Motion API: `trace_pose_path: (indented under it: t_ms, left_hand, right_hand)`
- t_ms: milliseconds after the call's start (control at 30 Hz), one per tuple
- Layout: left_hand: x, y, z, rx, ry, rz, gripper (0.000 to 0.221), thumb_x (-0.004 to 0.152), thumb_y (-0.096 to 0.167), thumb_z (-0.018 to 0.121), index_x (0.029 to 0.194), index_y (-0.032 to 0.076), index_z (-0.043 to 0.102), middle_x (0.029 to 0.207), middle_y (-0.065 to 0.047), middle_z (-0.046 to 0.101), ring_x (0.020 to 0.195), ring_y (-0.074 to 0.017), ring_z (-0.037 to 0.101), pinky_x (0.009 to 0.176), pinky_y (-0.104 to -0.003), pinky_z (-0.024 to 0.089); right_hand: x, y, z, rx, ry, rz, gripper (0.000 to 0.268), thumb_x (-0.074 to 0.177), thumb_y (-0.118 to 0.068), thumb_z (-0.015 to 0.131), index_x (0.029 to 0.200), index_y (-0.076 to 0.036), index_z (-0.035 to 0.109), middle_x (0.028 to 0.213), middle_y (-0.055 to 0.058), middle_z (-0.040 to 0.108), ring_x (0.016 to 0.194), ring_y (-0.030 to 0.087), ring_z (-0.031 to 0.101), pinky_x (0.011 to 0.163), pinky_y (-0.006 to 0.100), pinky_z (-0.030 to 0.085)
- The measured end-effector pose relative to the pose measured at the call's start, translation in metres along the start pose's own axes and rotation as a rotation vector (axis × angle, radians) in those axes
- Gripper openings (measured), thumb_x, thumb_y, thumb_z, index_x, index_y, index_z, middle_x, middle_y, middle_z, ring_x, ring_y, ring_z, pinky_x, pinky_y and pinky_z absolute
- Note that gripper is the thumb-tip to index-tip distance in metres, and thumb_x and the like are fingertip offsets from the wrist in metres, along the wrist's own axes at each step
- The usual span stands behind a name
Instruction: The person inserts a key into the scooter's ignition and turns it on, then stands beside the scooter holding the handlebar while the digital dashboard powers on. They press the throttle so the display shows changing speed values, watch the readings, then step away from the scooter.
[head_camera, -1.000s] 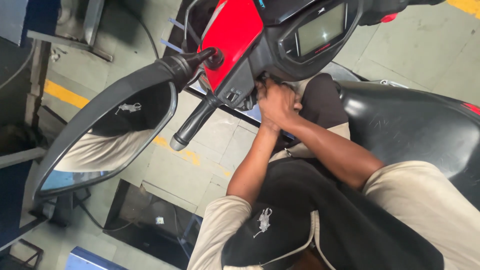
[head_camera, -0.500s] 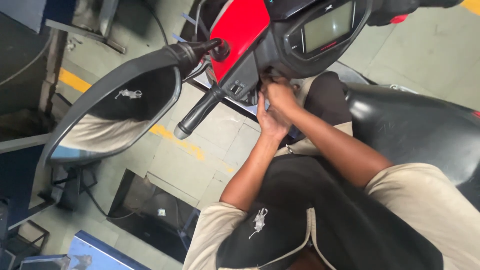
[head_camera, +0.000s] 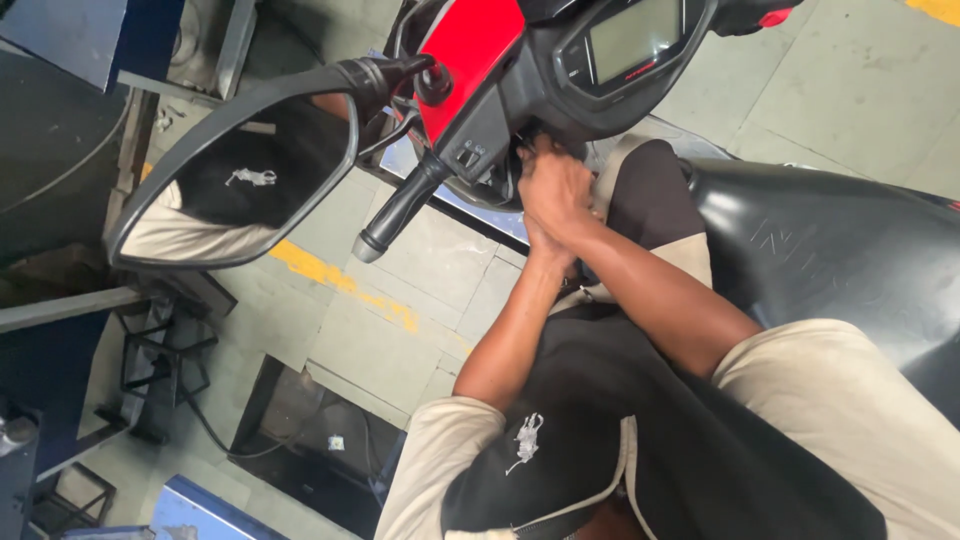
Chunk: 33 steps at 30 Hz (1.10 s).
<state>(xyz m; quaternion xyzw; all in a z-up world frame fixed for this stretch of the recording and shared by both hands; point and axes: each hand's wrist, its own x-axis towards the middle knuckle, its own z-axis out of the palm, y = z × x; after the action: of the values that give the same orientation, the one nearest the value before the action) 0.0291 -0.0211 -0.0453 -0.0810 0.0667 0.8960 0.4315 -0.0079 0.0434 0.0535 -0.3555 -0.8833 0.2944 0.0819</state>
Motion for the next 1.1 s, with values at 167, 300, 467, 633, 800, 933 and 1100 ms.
trace_pose_path:
  t_ms: [167, 300, 467, 633, 800, 933, 1100]
  left_hand:
    - [-0.013, -0.004, 0.004, 0.080, 0.233, -0.112, 0.056, 0.103, 0.054, 0.040, 0.132, 0.009, 0.057, 0.119, -0.010, 0.066, 0.099, -0.0281, 0.066, 0.083, -0.047, 0.055]
    - [-0.049, -0.004, -0.011, 0.617, 0.545, 0.010, 0.040, 0.109, 0.036, 0.048, 0.130, 0.004, 0.059, 0.109, -0.006, 0.064, 0.090, -0.0166, 0.061, 0.073, -0.034, 0.050]
    - [-0.076, 0.044, 0.082, 1.305, 0.579, 0.288, 0.028, 0.101, 0.015, 0.067, 0.119, -0.004, 0.058, 0.088, -0.009, 0.055, 0.074, -0.0140, 0.050, 0.060, -0.028, 0.041]
    - [-0.055, 0.080, 0.120, 2.030, 0.285, 0.773, 0.055, 0.094, 0.020, 0.077, 0.136, -0.008, 0.055, 0.110, -0.019, 0.059, 0.102, -0.0319, 0.060, 0.089, -0.041, 0.049]
    - [-0.044, 0.082, 0.116, 2.184, 0.241, 0.676, 0.060, 0.086, 0.022, 0.082, 0.135, -0.005, 0.061, 0.103, -0.018, 0.058, 0.100, -0.0366, 0.058, 0.088, -0.045, 0.049]
    - [-0.035, 0.084, 0.112, 2.224, 0.225, 0.623, 0.063, 0.083, 0.021, 0.083, 0.135, -0.007, 0.062, 0.097, -0.019, 0.056, 0.095, -0.0377, 0.057, 0.086, -0.047, 0.048]
    - [-0.020, 0.095, 0.093, 2.391, 0.227, 0.594, 0.035, 0.090, 0.017, 0.080, 0.122, 0.001, 0.074, 0.078, -0.012, 0.064, 0.079, -0.0335, 0.062, 0.077, -0.044, 0.051]
  right_hand:
    - [0.008, 0.002, 0.005, -0.025, 0.008, 0.020, 0.025, 0.099, -0.028, 0.061, 0.103, -0.004, 0.065, 0.087, 0.026, 0.072, 0.077, 0.047, 0.070, 0.070, 0.058, 0.052]
    - [0.012, -0.004, -0.004, -0.041, -0.039, 0.049, 0.028, 0.099, -0.033, 0.061, 0.103, -0.007, 0.067, 0.084, 0.026, 0.073, 0.078, 0.047, 0.070, 0.071, 0.059, 0.052]
    - [0.014, -0.012, -0.012, 0.020, -0.104, 0.176, 0.034, 0.100, -0.040, 0.059, 0.109, -0.010, 0.070, 0.087, 0.028, 0.072, 0.086, 0.048, 0.069, 0.082, 0.060, 0.049]
    - [0.018, -0.020, -0.022, 0.080, -0.169, 0.267, 0.037, 0.098, -0.045, 0.057, 0.111, -0.015, 0.074, 0.096, 0.023, 0.074, 0.099, 0.047, 0.067, 0.101, 0.069, 0.034]
    - [0.024, 0.006, 0.006, 0.139, -0.248, 0.191, 0.035, 0.097, -0.042, 0.053, 0.107, -0.019, 0.077, 0.107, 0.017, 0.072, 0.107, 0.044, 0.062, 0.096, 0.069, 0.028]
    - [0.024, 0.045, 0.052, 0.090, -0.170, -0.137, 0.035, 0.095, -0.032, 0.052, 0.115, -0.015, 0.076, 0.112, 0.024, 0.072, 0.107, 0.047, 0.063, 0.090, 0.054, 0.045]
    - [0.032, 0.017, 0.017, 0.260, -0.236, 0.331, 0.040, 0.095, -0.046, 0.061, 0.107, -0.010, 0.073, 0.104, 0.024, 0.070, 0.102, 0.045, 0.064, 0.087, 0.051, 0.049]
